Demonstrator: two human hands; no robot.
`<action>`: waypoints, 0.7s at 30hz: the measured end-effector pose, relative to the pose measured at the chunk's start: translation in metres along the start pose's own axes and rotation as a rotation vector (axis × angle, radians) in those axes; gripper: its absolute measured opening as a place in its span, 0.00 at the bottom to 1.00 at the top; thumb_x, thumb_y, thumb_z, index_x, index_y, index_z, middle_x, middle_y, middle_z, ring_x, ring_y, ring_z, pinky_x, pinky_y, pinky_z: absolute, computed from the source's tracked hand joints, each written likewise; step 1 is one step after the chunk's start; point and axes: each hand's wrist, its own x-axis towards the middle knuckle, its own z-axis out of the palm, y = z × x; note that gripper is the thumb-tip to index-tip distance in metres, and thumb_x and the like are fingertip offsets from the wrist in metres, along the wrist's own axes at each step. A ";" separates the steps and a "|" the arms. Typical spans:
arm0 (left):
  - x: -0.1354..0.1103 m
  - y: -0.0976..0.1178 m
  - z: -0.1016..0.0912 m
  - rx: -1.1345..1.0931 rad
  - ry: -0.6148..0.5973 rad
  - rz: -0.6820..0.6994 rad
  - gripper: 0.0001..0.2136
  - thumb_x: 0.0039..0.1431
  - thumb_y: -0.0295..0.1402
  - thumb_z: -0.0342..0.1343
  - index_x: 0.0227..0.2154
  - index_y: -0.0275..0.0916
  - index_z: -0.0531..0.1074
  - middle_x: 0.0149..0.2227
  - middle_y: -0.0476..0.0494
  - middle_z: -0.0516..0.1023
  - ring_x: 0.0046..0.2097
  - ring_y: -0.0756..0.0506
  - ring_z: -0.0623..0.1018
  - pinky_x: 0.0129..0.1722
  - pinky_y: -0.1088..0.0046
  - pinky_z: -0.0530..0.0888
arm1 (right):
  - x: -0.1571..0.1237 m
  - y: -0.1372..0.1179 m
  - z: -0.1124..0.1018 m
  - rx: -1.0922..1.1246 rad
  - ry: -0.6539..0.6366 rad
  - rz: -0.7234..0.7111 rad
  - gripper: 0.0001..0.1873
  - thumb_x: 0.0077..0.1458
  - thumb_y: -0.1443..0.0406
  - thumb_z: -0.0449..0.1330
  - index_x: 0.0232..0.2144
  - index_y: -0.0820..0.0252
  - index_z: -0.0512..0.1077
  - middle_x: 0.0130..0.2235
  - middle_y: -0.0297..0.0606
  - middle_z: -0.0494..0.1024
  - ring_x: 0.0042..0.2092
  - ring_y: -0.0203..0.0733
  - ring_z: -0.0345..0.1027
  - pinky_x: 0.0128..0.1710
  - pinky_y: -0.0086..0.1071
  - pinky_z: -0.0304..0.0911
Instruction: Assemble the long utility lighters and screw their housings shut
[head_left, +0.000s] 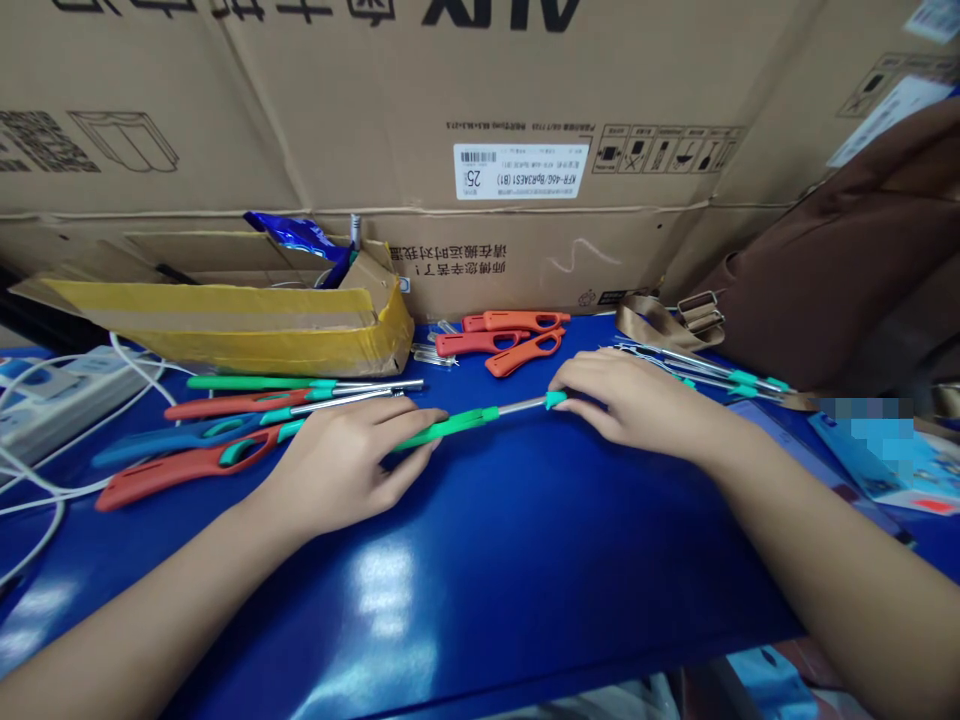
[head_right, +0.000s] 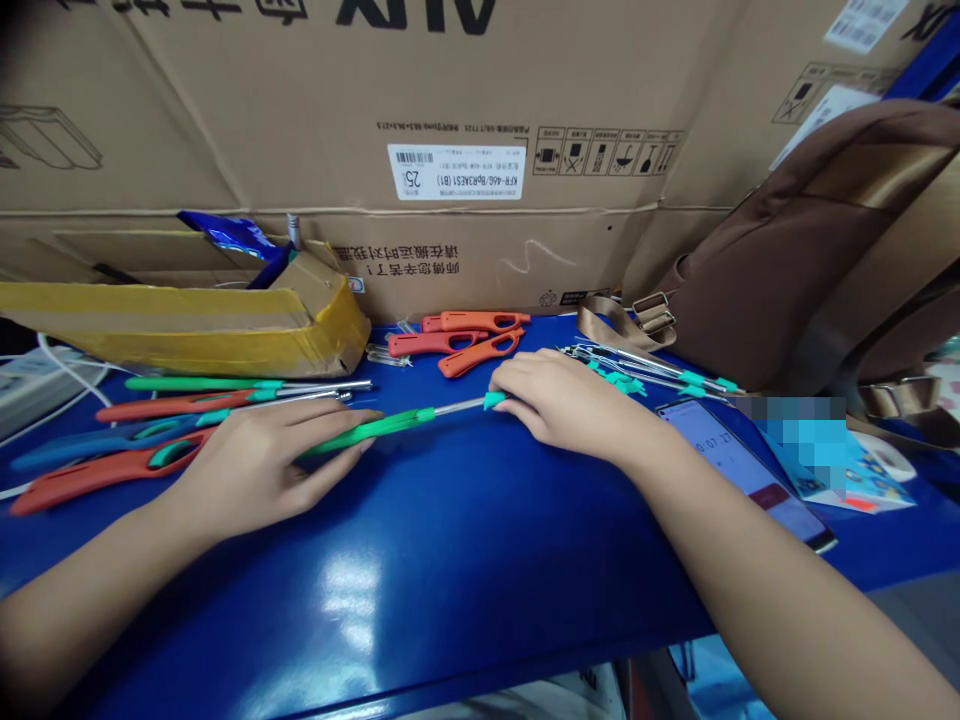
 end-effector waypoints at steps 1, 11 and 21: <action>0.000 0.000 0.000 0.000 -0.001 0.002 0.12 0.67 0.33 0.52 0.46 0.38 0.79 0.36 0.44 0.83 0.34 0.45 0.81 0.31 0.71 0.73 | 0.000 0.000 0.001 0.024 -0.016 -0.011 0.08 0.68 0.65 0.53 0.39 0.58 0.73 0.40 0.41 0.79 0.42 0.47 0.71 0.46 0.40 0.60; -0.003 0.003 0.005 -0.114 -0.058 -0.032 0.12 0.68 0.33 0.53 0.47 0.38 0.78 0.36 0.45 0.82 0.36 0.45 0.81 0.35 0.70 0.75 | 0.002 -0.007 0.007 0.103 -0.092 -0.037 0.11 0.69 0.67 0.51 0.42 0.61 0.74 0.42 0.44 0.79 0.43 0.47 0.71 0.46 0.41 0.62; -0.005 0.018 0.012 -0.234 -0.107 -0.042 0.12 0.68 0.31 0.53 0.50 0.39 0.77 0.36 0.46 0.80 0.34 0.47 0.79 0.33 0.72 0.73 | 0.006 -0.033 0.026 0.075 -0.123 -0.141 0.14 0.71 0.64 0.49 0.44 0.61 0.74 0.41 0.42 0.79 0.44 0.47 0.71 0.46 0.40 0.62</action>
